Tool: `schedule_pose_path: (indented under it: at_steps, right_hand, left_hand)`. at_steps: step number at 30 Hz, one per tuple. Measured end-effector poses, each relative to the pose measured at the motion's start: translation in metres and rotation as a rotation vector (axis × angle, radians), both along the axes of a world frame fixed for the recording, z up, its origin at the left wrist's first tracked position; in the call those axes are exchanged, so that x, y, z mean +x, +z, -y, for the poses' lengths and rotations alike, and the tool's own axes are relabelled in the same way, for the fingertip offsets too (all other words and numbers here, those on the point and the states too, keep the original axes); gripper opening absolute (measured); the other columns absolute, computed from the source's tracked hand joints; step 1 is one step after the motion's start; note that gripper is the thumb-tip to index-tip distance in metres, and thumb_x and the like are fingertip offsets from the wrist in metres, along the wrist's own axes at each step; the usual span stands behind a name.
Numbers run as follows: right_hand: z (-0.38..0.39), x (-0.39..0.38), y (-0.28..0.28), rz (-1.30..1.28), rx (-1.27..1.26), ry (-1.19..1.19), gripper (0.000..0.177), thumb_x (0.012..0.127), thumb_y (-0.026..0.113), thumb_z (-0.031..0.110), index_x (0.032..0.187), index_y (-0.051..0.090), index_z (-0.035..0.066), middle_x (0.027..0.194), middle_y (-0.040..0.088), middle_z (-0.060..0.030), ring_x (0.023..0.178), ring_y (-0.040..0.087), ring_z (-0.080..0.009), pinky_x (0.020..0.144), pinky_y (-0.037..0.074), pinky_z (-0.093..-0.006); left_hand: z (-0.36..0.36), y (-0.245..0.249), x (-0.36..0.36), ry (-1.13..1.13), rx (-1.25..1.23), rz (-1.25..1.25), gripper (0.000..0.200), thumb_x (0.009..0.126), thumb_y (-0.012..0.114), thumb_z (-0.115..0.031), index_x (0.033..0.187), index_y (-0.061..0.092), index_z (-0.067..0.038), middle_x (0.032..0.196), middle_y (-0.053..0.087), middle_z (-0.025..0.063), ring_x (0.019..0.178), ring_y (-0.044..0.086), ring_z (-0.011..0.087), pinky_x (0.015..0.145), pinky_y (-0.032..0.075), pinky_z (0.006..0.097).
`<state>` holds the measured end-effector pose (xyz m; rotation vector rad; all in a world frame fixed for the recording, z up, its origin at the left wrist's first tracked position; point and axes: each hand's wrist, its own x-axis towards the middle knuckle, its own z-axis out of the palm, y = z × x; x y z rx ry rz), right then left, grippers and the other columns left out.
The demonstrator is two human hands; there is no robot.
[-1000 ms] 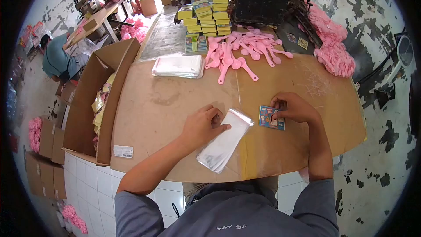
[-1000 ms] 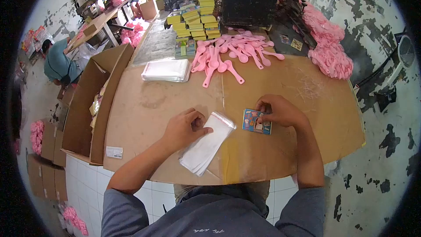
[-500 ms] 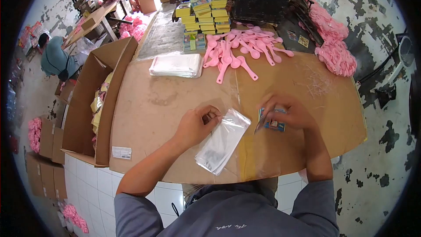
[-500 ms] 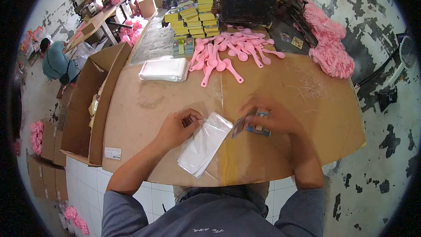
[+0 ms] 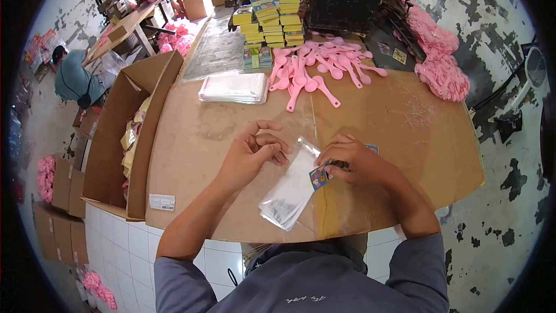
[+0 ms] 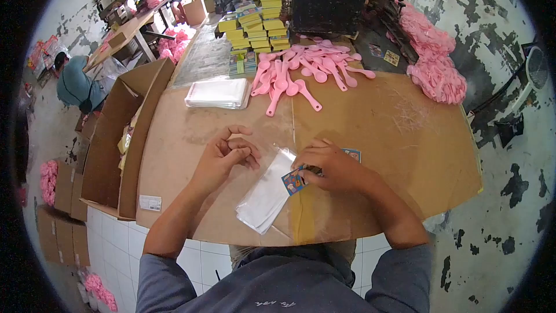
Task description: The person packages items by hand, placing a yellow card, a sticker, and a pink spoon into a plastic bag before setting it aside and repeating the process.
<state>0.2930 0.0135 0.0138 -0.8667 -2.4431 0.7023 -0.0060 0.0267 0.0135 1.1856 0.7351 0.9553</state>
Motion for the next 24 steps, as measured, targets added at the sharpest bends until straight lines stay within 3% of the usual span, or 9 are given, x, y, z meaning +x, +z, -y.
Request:
schedule_pose_path:
  at_steps: [2,5,8,11,17,20,23,24]
  right_hand:
    - [-0.006,0.003,0.002,-0.074,-0.076,0.003,0.022,0.088,0.072,0.008,0.110,0.072,0.009,0.103,0.070,-0.0099,0.099,0.065,-0.0264,0.090,0.050,-0.0387]
    - [0.005,-0.003,0.026,-0.192,-0.272,-0.270,0.023,0.090,0.072,0.008,0.112,0.072,0.006,0.100,0.071,-0.0094,0.090,0.068,-0.0197,0.081,0.053,-0.0339]
    - [0.007,-0.012,0.028,-0.543,-0.330,-0.411,0.025,0.091,0.072,0.007,0.115,0.071,0.005,0.100,0.072,-0.0088,0.085,0.067,-0.0142,0.075,0.053,-0.0305]
    - [0.007,-0.013,0.035,-0.531,-0.290,-0.379,0.027,0.090,0.072,0.006,0.117,0.071,0.005,0.102,0.072,-0.0093,0.087,0.068,-0.0160,0.075,0.053,-0.0310]
    - [0.005,-0.021,0.036,-0.128,0.038,-0.132,0.031,0.089,0.072,0.005,0.120,0.071,0.006,0.103,0.072,-0.0096,0.088,0.069,-0.0172,0.075,0.053,-0.0317]
    - [0.010,-0.038,0.036,-0.178,0.042,-0.082,0.033,0.090,0.071,0.006,0.123,0.071,0.005,0.104,0.072,-0.0101,0.087,0.068,-0.0173,0.073,0.054,-0.0314]
    - [0.010,-0.042,0.035,-0.332,-0.333,-0.377,0.031,0.091,0.071,0.008,0.122,0.070,0.005,0.106,0.072,-0.0107,0.089,0.068,-0.0174,0.075,0.053,-0.0302]
    - [0.009,-0.040,0.033,-0.369,-0.351,-0.373,0.029,0.091,0.071,0.009,0.120,0.071,0.005,0.106,0.072,-0.0108,0.089,0.067,-0.0172,0.075,0.053,-0.0299]
  left_hand:
    - [0.003,0.002,0.002,-0.032,-0.008,-0.006,0.040,0.097,0.065,-0.001,0.134,0.050,-0.002,0.099,0.074,0.0155,0.088,0.073,0.0191,0.076,0.059,0.0321]
    - [0.009,0.001,0.008,-0.049,0.019,-0.021,0.044,0.097,0.068,-0.004,0.137,0.049,-0.002,0.101,0.075,0.0154,0.092,0.073,0.0192,0.076,0.059,0.0313]
    - [0.013,0.002,0.013,-0.057,0.040,-0.064,0.047,0.096,0.069,-0.002,0.138,0.049,-0.002,0.103,0.076,0.0151,0.094,0.074,0.0186,0.078,0.060,0.0308]
    - [0.016,0.004,0.015,-0.050,0.039,-0.088,0.050,0.096,0.069,-0.001,0.141,0.047,-0.002,0.104,0.076,0.0151,0.096,0.073,0.0178,0.081,0.059,0.0300]
    - [0.023,0.003,0.019,-0.120,0.143,-0.169,0.056,0.097,0.067,0.000,0.148,0.043,-0.001,0.104,0.076,0.0151,0.097,0.071,0.0144,0.083,0.057,0.0280]
    - [0.029,0.003,0.021,-0.131,0.186,-0.248,0.056,0.098,0.065,0.001,0.149,0.042,-0.002,0.104,0.075,0.0139,0.095,0.070,0.0127,0.083,0.056,0.0272]
    - [0.027,0.000,0.022,-0.031,0.187,-0.189,0.056,0.099,0.065,0.001,0.149,0.041,-0.002,0.103,0.074,0.0120,0.092,0.068,0.0110,0.081,0.055,0.0256]
    - [0.025,-0.001,0.022,0.017,0.182,-0.144,0.056,0.099,0.064,0.000,0.150,0.041,-0.002,0.103,0.074,0.0113,0.091,0.068,0.0104,0.080,0.055,0.0250]
